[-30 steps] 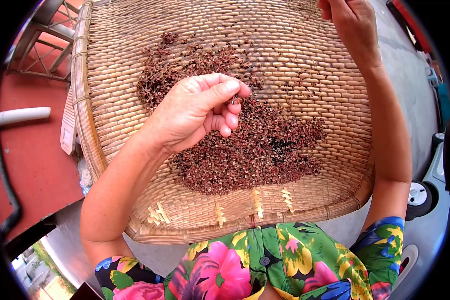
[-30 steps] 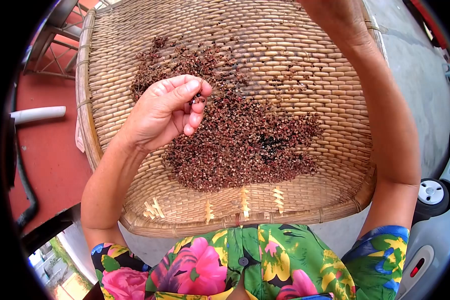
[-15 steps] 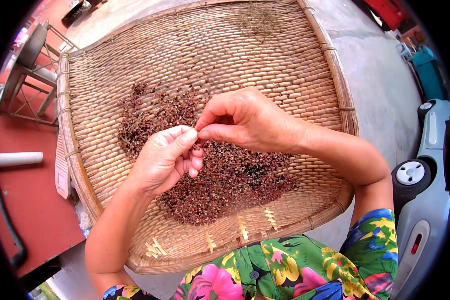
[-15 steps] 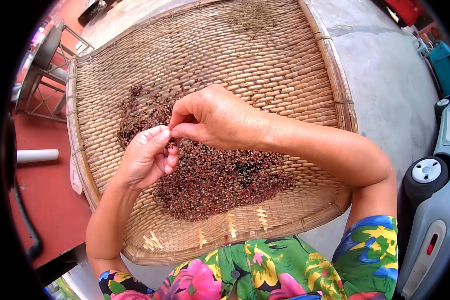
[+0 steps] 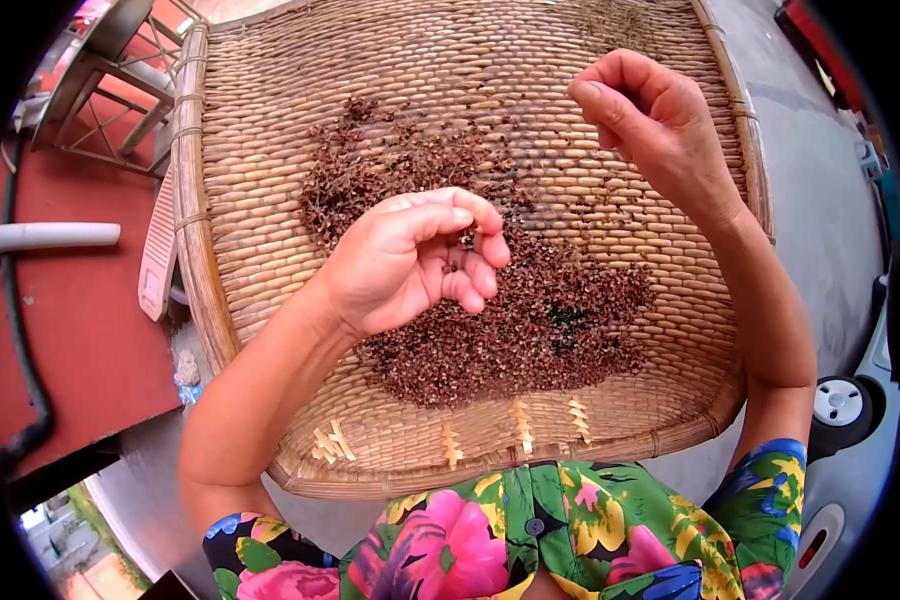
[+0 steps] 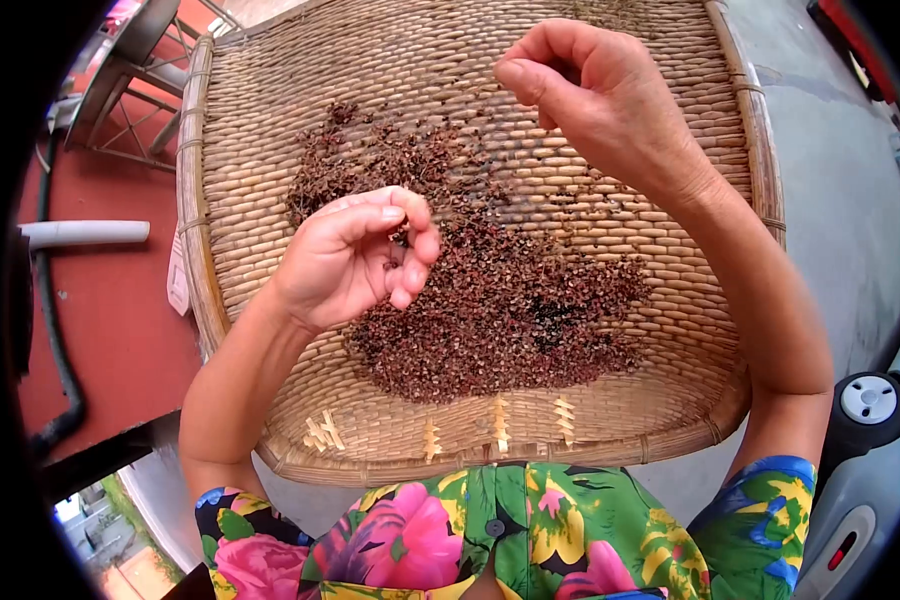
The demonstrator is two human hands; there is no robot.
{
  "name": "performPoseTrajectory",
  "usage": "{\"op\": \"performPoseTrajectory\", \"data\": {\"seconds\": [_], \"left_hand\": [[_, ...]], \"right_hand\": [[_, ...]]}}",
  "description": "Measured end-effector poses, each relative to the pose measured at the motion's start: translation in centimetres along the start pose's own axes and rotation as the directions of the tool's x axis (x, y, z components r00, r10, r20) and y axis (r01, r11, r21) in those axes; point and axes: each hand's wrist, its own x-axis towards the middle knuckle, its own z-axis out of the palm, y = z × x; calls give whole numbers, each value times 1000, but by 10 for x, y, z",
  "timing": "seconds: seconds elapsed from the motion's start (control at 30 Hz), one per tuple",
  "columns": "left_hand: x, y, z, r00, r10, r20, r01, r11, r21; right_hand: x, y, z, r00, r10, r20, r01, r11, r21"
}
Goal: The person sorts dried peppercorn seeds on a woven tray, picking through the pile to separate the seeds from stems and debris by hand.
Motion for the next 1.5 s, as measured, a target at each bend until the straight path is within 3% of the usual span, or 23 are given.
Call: {"op": "performPoseTrajectory", "data": {"seconds": [0.13,0.2,0.23,0.3,0.37,0.4,0.43,0.47,0.53,0.6,0.63,0.7,0.73,0.8,0.9,0.93,1.0,1.03,1.07,1.13,1.2,1.33,1.5], "left_hand": [[4,4,-1,995,92,51,-87,992,-86],[3,3,2,995,90,51,-80,982,-171],[2,3,3,994,92,50,-83,982,-167],[1,3,6,987,104,121,-77,975,-208],[0,4,8,987,97,129,-68,974,-217],[0,4,8,987,92,132,-60,971,-229],[0,4,9,988,92,128,-58,968,-243],[0,4,9,987,91,130,-57,968,-246],[-1,4,9,990,80,116,-53,973,-224],[-1,8,7,992,90,94,-80,992,-100],[-2,10,6,993,94,70,-96,995,32],[-8,19,6,975,214,-65,-166,888,428],[-11,24,5,957,276,-94,-176,804,568],[-16,31,3,961,249,-118,-145,822,551],[-25,31,3,993,120,0,-74,616,784],[-27,38,6,996,-36,81,-54,475,878],[-30,35,2,985,-95,143,-120,213,970],[-28,32,-1,985,-3,173,-171,153,973],[-26,33,-2,985,-5,173,-170,156,973],[-22,37,-3,955,292,-52,-85,439,895],[-19,42,-7,872,483,-79,-258,592,763],[-18,42,-11,884,463,-61,-312,684,659],[-9,25,-5,891,442,-107,-257,684,683]], "right_hand": [[4,9,-5,997,13,-75,-20,995,-93],[12,1,-18,984,-13,-179,17,1000,23],[23,-4,-48,997,-68,36,60,980,192],[43,-18,-98,949,-254,186,233,964,128],[56,-19,-106,923,-353,154,372,919,-128],[67,-14,-99,887,-456,-73,341,752,-565],[72,-9,-92,758,-616,-217,132,469,-873],[67,-5,-84,727,-666,-167,43,286,-957],[59,-11,-68,913,-301,-274,4,680,-733],[46,-6,-39,994,-75,-76,43,933,-358],[34,-18,-21,997,71,25,-59,947,-317],[20,14,5,971,-179,157,228,888,-399],[14,14,13,976,-54,209,129,923,-363],[4,29,24,936,148,318,-15,922,-387],[-9,42,35,899,129,417,107,861,-497],[-12,44,38,895,106,432,156,835,-528],[-12,48,40,901,82,426,192,805,-561],[-11,51,40,921,70,384,175,805,-566],[-10,53,39,939,57,340,158,805,-571],[-10,55,43,939,44,341,167,808,-565],[-15,55,55,908,-153,389,332,829,-450],[-34,45,75,905,-17,425,285,765,-577],[-25,57,70,905,-15,425,203,893,-402]]}}
